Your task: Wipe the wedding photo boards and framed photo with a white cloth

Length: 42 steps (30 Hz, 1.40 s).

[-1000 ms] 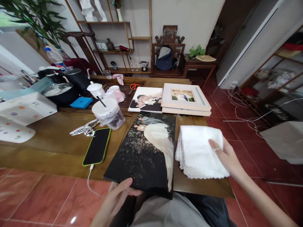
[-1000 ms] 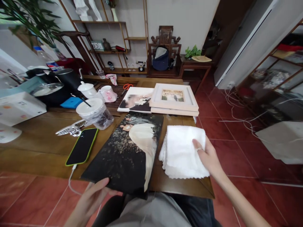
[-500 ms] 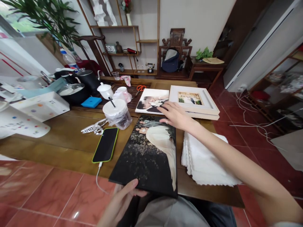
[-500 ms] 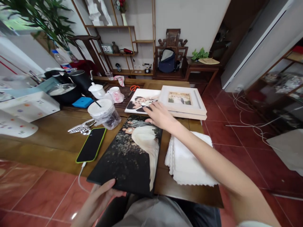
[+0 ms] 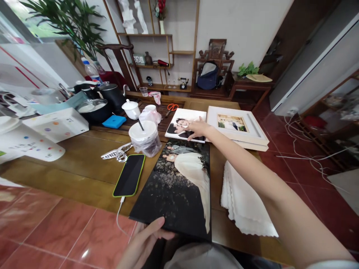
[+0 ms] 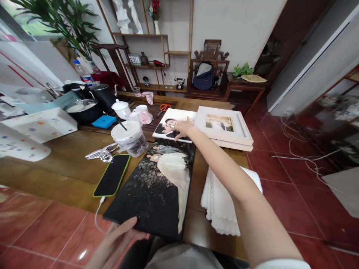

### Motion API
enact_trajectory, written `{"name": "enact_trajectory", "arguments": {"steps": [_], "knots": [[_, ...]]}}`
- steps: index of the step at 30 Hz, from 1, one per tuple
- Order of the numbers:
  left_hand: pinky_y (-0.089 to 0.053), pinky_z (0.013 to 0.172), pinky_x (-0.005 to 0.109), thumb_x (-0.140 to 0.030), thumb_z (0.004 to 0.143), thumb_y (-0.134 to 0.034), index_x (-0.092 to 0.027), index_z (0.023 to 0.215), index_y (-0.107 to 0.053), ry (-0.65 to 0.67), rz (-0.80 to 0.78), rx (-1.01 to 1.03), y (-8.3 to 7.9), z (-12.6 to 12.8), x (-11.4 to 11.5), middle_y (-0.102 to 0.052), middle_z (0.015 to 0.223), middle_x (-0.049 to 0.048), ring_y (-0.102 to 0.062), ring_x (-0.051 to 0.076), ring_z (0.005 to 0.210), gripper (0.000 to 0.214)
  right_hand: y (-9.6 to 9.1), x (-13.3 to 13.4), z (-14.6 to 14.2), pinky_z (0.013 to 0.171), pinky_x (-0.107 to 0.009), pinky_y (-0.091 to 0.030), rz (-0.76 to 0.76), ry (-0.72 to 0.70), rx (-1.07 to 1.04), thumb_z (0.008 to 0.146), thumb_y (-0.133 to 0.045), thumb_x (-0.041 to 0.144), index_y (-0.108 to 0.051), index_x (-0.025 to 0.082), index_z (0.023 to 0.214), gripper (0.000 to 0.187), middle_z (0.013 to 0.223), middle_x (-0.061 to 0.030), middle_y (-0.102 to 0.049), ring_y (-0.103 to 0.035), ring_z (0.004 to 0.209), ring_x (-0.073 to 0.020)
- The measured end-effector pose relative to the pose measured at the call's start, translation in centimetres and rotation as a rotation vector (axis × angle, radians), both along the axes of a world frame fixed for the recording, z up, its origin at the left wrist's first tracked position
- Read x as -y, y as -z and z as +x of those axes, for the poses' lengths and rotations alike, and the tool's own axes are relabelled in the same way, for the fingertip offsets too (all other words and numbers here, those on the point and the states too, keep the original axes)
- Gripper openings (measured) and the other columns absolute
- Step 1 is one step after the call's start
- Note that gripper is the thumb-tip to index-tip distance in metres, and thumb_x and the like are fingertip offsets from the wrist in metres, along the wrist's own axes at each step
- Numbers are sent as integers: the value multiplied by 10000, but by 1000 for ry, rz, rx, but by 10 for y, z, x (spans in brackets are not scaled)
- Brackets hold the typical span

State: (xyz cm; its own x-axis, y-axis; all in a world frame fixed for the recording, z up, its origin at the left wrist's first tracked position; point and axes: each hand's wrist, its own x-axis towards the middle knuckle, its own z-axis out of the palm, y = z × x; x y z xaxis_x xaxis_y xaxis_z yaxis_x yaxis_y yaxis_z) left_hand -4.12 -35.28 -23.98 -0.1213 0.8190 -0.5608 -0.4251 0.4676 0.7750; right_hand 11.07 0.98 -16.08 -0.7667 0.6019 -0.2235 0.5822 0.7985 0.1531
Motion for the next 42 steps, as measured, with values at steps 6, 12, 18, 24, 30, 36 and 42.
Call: {"name": "enact_trajectory", "arguments": {"steps": [6,12,18,24,30,36,42], "knots": [[-534,852,431,-434,682,-741,-151,649,-730,-38,-54,-20,4,-4,11,-702,608,81,-696,269,722,285,11,-2,1,1007,-684,-130,-3,71,0,708,-672,560,-286,222,1452,904,1497,-192,-294,-321,1307,-431],[-557,812,376,-380,677,-760,-139,682,-732,-66,-59,68,-2,-2,7,-716,640,75,-701,252,726,242,3,-4,2,1012,-476,-334,-24,-65,-66,703,-694,392,-329,255,1434,828,1509,-126,-300,-408,1280,-334],[-584,782,358,-239,621,-808,-185,962,-709,-252,40,164,-12,10,-13,-735,840,53,-692,252,859,360,-11,-1,5,941,-401,-416,12,-173,-154,680,-694,336,-373,318,1405,794,1504,-55,-324,-506,1195,-304],[-604,616,297,-191,668,-777,-201,1196,-570,-255,72,160,-22,21,-35,-710,900,42,-700,196,728,567,-8,-2,4,907,-387,-434,34,-182,-161,664,-696,353,-399,257,1401,800,1463,-88,-393,-528,1163,-317],[-564,842,375,-207,648,-802,-217,1200,-509,-313,160,173,-23,35,-51,-684,833,-9,-694,155,753,625,-9,-2,4,870,-367,-442,38,-176,-157,663,-688,356,-421,292,1384,772,1426,-77,-449,-584,1089,-305],[-520,929,459,-247,649,-810,-203,1122,-489,-255,229,138,-18,39,-76,-663,853,-21,-688,166,824,573,-8,-3,4,874,-359,-439,44,-187,-151,651,-698,362,-433,232,1381,787,1413,-102,-463,-564,1113,-313],[-504,932,517,-271,653,-804,-199,925,-471,-244,287,131,-20,29,-111,-661,869,-29,-694,146,767,437,-6,-9,6,873,-366,-445,89,-169,-142,669,-684,365,-427,241,1376,763,1445,-94,-419,-538,1149,-306]]}}
